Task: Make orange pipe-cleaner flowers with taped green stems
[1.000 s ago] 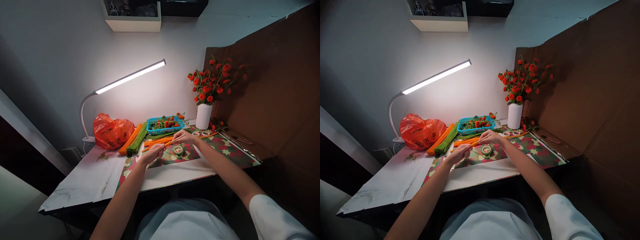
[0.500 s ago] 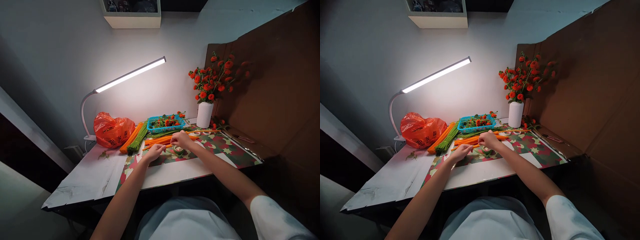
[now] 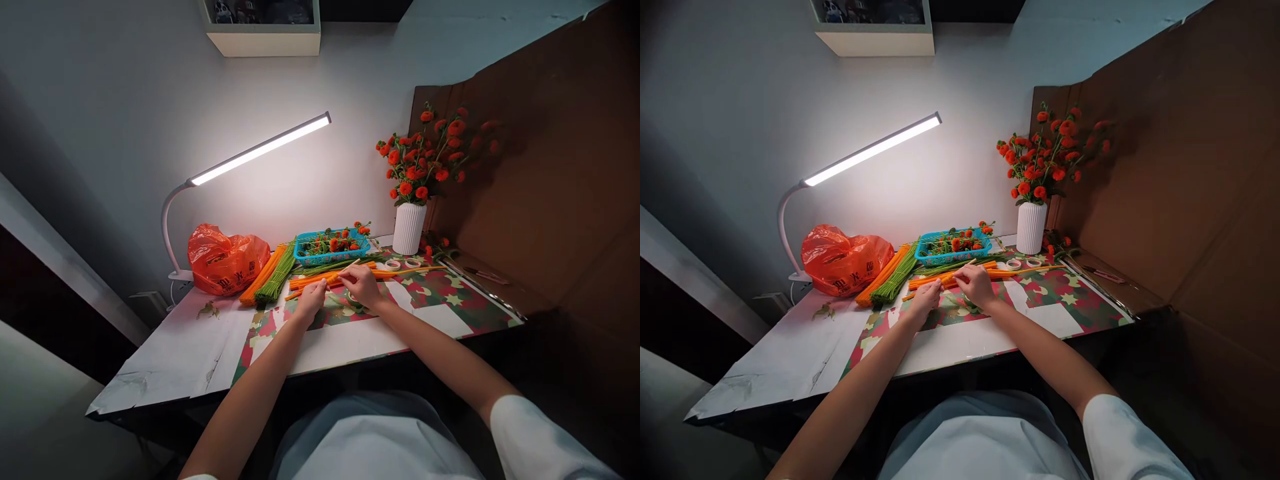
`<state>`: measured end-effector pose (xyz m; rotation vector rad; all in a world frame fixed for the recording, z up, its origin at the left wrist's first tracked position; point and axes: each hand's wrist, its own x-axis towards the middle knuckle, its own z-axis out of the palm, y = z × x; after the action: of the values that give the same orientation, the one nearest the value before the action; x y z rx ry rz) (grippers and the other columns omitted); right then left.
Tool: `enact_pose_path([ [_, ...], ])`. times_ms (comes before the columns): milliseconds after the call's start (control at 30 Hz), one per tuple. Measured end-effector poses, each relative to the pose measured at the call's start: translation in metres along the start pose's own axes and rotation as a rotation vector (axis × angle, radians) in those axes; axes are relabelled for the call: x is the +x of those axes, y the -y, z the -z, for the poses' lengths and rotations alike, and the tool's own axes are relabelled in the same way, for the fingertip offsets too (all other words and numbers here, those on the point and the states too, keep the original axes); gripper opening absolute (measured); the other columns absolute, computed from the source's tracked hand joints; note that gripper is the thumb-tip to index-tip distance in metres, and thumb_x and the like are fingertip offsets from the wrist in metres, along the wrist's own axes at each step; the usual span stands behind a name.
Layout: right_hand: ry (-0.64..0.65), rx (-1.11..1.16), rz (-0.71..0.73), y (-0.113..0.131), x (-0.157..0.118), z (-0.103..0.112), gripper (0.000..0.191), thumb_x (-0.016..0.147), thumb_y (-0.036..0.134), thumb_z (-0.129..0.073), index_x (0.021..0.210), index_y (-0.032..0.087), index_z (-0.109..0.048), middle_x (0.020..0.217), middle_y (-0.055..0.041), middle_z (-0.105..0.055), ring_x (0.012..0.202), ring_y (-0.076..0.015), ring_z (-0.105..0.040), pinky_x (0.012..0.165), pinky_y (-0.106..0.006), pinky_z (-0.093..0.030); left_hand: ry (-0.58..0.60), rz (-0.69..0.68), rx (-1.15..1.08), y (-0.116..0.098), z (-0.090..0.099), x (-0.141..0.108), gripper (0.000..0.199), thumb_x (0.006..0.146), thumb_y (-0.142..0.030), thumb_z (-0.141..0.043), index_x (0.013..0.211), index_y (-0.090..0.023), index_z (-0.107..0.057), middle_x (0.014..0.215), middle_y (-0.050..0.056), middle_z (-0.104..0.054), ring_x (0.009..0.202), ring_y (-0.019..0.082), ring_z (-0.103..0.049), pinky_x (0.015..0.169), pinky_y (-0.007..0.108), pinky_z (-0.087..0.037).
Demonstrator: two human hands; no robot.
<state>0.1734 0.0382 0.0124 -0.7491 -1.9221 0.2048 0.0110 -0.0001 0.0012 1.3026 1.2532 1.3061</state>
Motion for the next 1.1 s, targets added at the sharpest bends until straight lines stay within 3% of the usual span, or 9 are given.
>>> enact_pose_path([
  [167,0.002,0.504,-0.225,-0.008,0.003,0.002,0.023,0.073,0.040,-0.068,0.075,0.017,-0.070,0.075,-0.0052,-0.067,0.069,-0.0169,-0.059,0.062,-0.029,-0.043,0.172,0.074,-0.334,-0.004,0.003,-0.002,0.042,0.074,-0.055,-0.062,0.068,-0.016,-0.046,0.046,-0.013,-0.017,0.039,0.003,-0.012,0.041,0.019,-0.012],
  [300,0.316,0.726,-0.418,-0.017,0.009,0.019,0.036,0.061,0.048,-0.075,0.072,0.015,-0.070,0.070,-0.0037,-0.065,0.065,-0.0151,-0.056,0.059,-0.027,-0.043,0.369,0.094,-0.335,-0.007,0.010,-0.005,0.042,0.072,-0.053,-0.066,0.069,-0.015,-0.049,0.047,-0.012,-0.017,0.041,0.003,-0.011,0.041,0.018,-0.011],
  [467,0.618,0.708,-0.453,-0.024,0.011,0.038,0.035,0.056,0.045,-0.079,0.068,0.013,-0.070,0.064,-0.0016,-0.061,0.059,-0.0113,-0.051,0.053,-0.024,-0.038,0.543,0.115,-0.131,-0.012,0.019,-0.008,0.046,0.071,-0.057,-0.066,0.068,-0.014,-0.052,0.047,-0.011,-0.019,0.042,0.003,-0.011,0.042,0.021,-0.007],
  [800,0.781,0.563,-0.362,-0.039,0.008,0.036,0.032,0.062,0.041,-0.076,0.073,0.011,-0.073,0.063,-0.0016,-0.062,0.056,-0.0096,-0.051,0.052,-0.022,-0.038,0.641,0.056,0.223,-0.018,0.029,-0.010,0.053,0.074,-0.066,-0.055,0.070,-0.013,-0.058,0.047,-0.009,-0.021,0.042,0.005,-0.014,0.042,0.024,-0.008],
  [1000,0.773,0.436,-0.300,-0.038,0.008,0.033,0.027,0.065,0.037,-0.073,0.073,0.012,-0.074,0.065,-0.0028,-0.064,0.058,-0.0103,-0.052,0.052,-0.021,-0.038,0.570,-0.012,0.459,-0.019,0.031,-0.011,0.056,0.077,-0.066,-0.048,0.073,-0.013,-0.062,0.046,-0.008,-0.023,0.043,0.006,-0.017,0.043,0.023,-0.011],
  [1100,0.694,0.364,-0.260,-0.035,0.008,0.030,0.025,0.066,0.037,-0.072,0.073,0.013,-0.074,0.065,-0.0029,-0.064,0.057,-0.0109,-0.051,0.052,-0.022,-0.037,0.499,-0.050,0.511,-0.021,0.029,-0.012,0.053,0.079,-0.063,-0.047,0.071,-0.013,-0.064,0.046,-0.007,-0.023,0.043,0.007,-0.019,0.043,0.023,-0.013],
])
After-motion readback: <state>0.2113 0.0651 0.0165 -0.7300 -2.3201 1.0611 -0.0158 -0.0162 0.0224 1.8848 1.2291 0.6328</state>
